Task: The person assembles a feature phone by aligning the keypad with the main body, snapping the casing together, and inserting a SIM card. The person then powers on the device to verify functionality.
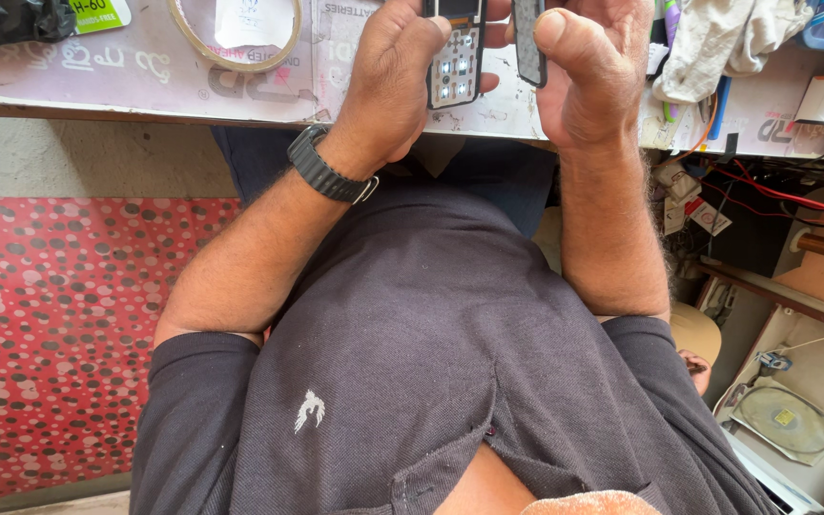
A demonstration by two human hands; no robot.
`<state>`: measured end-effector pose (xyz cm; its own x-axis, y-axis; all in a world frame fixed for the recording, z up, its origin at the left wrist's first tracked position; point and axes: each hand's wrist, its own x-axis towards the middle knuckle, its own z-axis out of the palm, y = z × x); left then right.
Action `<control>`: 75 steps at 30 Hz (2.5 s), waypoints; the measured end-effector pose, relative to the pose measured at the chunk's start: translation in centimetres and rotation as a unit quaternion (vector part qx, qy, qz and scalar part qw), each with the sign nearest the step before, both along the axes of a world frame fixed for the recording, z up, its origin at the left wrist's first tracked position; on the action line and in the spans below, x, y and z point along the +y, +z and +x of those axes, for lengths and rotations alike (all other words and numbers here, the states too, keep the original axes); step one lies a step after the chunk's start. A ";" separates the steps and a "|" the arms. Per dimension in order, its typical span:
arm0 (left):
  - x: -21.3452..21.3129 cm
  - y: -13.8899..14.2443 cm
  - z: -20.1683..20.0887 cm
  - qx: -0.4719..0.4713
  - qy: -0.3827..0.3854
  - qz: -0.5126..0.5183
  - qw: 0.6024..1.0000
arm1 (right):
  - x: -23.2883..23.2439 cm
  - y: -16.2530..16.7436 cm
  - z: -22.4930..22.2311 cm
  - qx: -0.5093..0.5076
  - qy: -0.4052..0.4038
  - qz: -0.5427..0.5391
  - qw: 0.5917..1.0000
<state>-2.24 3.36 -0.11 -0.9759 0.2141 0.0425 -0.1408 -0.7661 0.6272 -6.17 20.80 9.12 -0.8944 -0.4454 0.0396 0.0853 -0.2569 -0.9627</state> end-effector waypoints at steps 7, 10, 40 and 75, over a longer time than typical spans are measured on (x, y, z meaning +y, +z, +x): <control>0.0 -0.2 0.0 0.007 0.005 -0.001 1.000 | 0.3 -0.5 -0.1 0.000 -0.011 0.006 1.000; 0.0 -0.2 0.0 0.004 0.001 0.002 1.000 | 0.5 -0.6 -0.1 0.003 -0.016 0.010 1.000; 0.4 -1.0 0.3 0.006 0.037 0.012 0.999 | -2.6 0.4 3.9 0.369 -0.121 0.446 0.806; 0.5 -1.4 0.3 0.015 0.030 0.003 0.999 | -2.2 -0.2 3.8 0.358 -0.109 0.457 0.807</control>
<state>-1.97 3.85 -1.47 -0.9851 0.1553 0.0732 -0.0760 -0.7765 0.6255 -2.40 18.59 8.90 -0.8496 -0.4156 0.3247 -0.5273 0.6548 -0.5415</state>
